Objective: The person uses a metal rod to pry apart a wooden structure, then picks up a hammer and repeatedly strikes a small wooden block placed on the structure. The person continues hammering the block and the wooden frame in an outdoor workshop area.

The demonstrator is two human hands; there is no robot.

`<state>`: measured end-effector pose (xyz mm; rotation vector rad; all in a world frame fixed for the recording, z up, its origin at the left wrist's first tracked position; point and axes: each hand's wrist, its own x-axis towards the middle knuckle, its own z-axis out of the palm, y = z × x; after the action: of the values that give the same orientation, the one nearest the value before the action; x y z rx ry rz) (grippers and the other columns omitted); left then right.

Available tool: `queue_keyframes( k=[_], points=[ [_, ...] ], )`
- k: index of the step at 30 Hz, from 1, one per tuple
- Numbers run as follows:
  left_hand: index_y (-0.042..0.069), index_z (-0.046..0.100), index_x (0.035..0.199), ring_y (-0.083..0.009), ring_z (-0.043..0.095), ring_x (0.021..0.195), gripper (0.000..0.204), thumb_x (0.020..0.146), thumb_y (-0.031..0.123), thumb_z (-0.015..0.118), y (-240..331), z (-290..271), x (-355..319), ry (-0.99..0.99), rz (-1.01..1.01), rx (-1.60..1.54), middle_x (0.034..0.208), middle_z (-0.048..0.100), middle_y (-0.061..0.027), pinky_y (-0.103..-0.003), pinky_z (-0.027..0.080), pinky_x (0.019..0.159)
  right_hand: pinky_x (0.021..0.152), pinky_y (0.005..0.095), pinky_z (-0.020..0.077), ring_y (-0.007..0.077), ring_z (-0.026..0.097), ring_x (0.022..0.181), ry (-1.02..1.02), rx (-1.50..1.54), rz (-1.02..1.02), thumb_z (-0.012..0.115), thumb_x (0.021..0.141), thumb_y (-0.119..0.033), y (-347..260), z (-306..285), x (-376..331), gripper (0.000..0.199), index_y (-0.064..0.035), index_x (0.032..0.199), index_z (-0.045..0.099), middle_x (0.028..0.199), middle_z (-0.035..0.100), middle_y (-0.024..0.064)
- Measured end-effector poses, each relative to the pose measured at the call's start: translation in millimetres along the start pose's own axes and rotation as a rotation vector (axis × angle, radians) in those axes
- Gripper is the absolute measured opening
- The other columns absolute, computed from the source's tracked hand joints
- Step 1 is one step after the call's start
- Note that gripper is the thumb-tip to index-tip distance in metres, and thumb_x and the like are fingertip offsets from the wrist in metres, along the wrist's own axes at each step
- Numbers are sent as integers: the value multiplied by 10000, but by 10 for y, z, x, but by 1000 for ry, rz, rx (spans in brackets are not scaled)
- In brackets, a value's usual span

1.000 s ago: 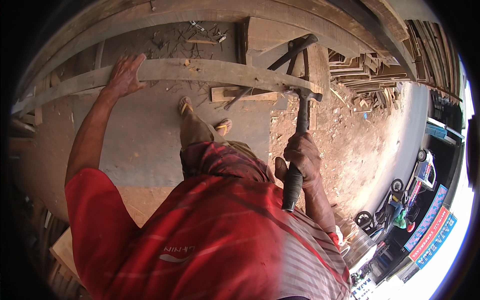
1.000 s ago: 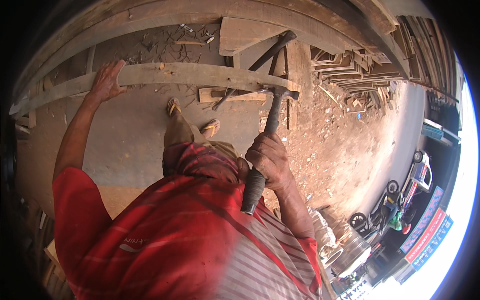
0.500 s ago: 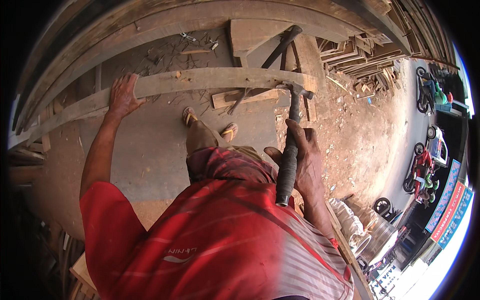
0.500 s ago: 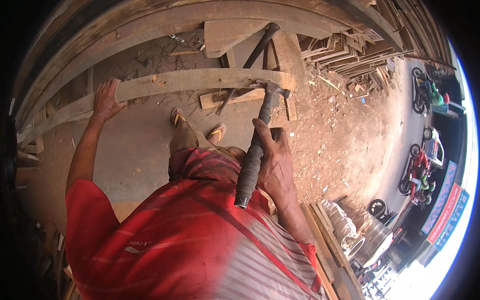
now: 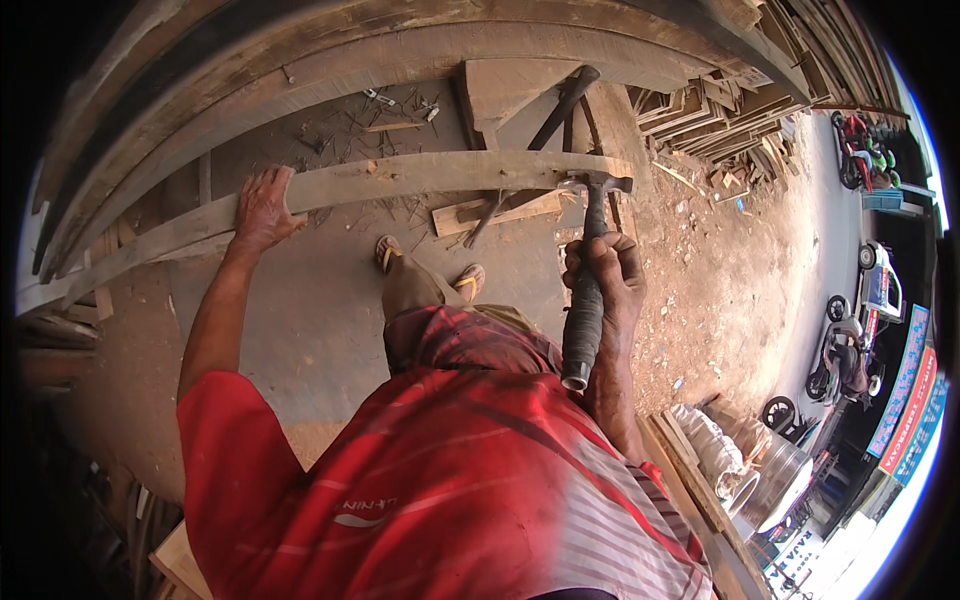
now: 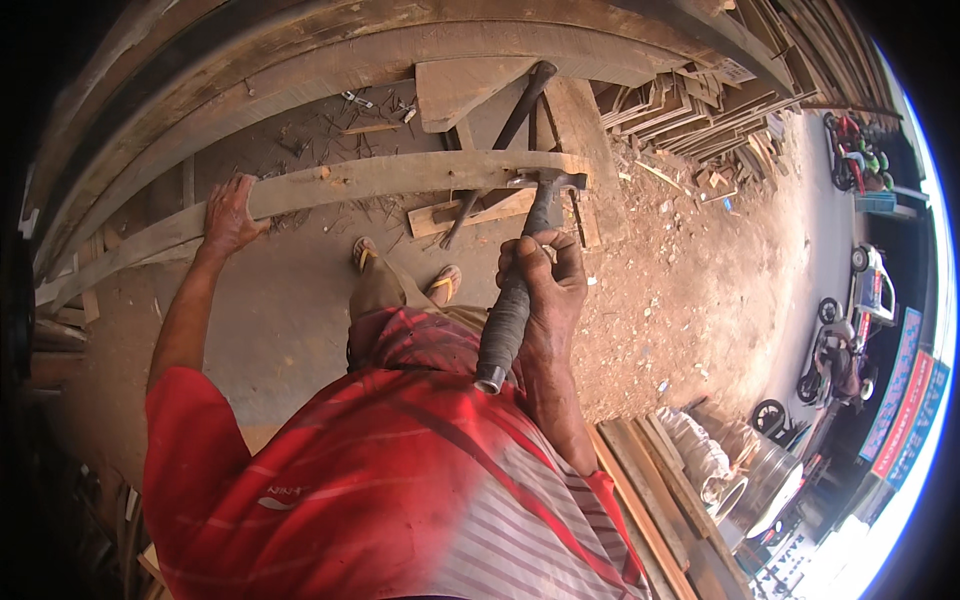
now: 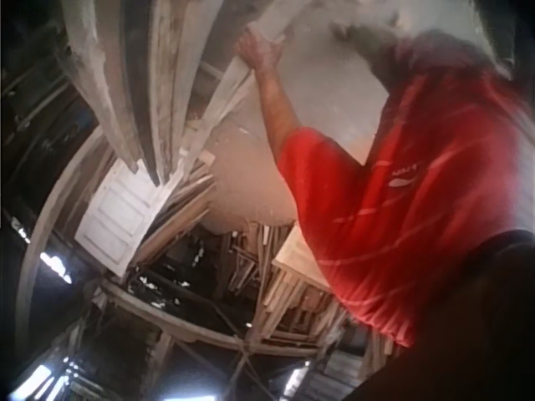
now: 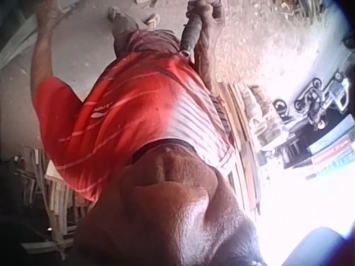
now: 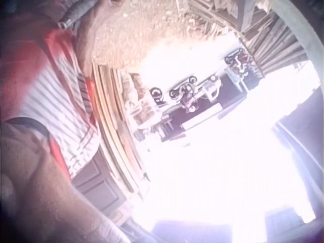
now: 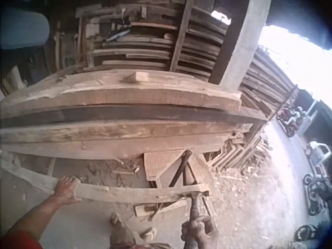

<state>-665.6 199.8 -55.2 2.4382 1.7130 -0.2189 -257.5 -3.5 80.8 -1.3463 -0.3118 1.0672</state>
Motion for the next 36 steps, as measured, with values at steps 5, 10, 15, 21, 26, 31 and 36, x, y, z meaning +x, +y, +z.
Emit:
queue_keyframes(
  k=[5, 10, 15, 21, 26, 31, 36],
  points=[
    [105, 478, 1285, -341, 520, 1261, 800, 643, 306, 911, 24, -40, 0, 57, 22, -1, 1268, 556, -143, -517, 333, 1157, 610, 267, 536, 149, 650, 752, -101, -194, -272, 747, 889, -118, -174, -146, -55, 521, -38, 1309, 448, 958, 676, 149],
    [98, 481, 1284, -342, 534, 1237, 801, 640, 295, 915, 78, -111, -6, 46, -4, 17, 1257, 557, -142, -511, 354, 1134, 571, 249, 487, 135, 608, 693, -197, -144, -268, 692, 920, -183, -297, -351, 113, 635, -13, 1429, 353, 1008, 638, 151],
    [97, 476, 1298, -334, 532, 1243, 793, 661, 299, 904, 89, -22, -111, 85, 1, 84, 1270, 552, -142, -497, 368, 1124, 427, 220, 361, 59, 466, 493, 37, -403, -104, 708, 941, -210, -1, -571, 21, 288, -23, 1065, 528, 662, 530, -14],
    [104, 470, 1310, -332, 523, 1265, 780, 685, 304, 892, 110, -72, -65, 21, -40, 56, 1295, 545, -138, -496, 359, 1139, 500, 274, 433, 110, 502, 538, -179, -334, -597, 558, 1002, -498, -41, -505, 132, 473, -28, 1050, 541, 717, 545, 35],
    [105, 471, 1307, -335, 524, 1262, 793, 672, 304, 902, 96, -116, -108, 51, -19, 36, 1293, 545, -137, -499, 366, 1133, 452, 230, 339, 59, 413, 506, -199, -571, -329, 528, 974, -612, 584, -824, 360, 560, -53, 977, 511, 648, 453, -27],
    [107, 461, 1313, -343, 519, 1266, 820, 659, 304, 914, -32, -43, 17, 61, 7, 20, 1302, 540, -143, -504, 363, 1133, 429, 220, 305, 49, 405, 495, 8, -655, -157, 528, 989, -585, 747, -820, 419, 518, -74, 911, 496, 608, 421, -38],
    [101, 461, 1309, -347, 513, 1274, 819, 654, 296, 912, -14, -167, 45, 33, -63, 23, 1298, 542, -149, -513, 345, 1147, 440, 251, 363, 97, 456, 508, -247, -406, -761, 518, 965, -635, 143, -358, 240, 583, -55, 919, 477, 644, 495, 26]
  ],
)
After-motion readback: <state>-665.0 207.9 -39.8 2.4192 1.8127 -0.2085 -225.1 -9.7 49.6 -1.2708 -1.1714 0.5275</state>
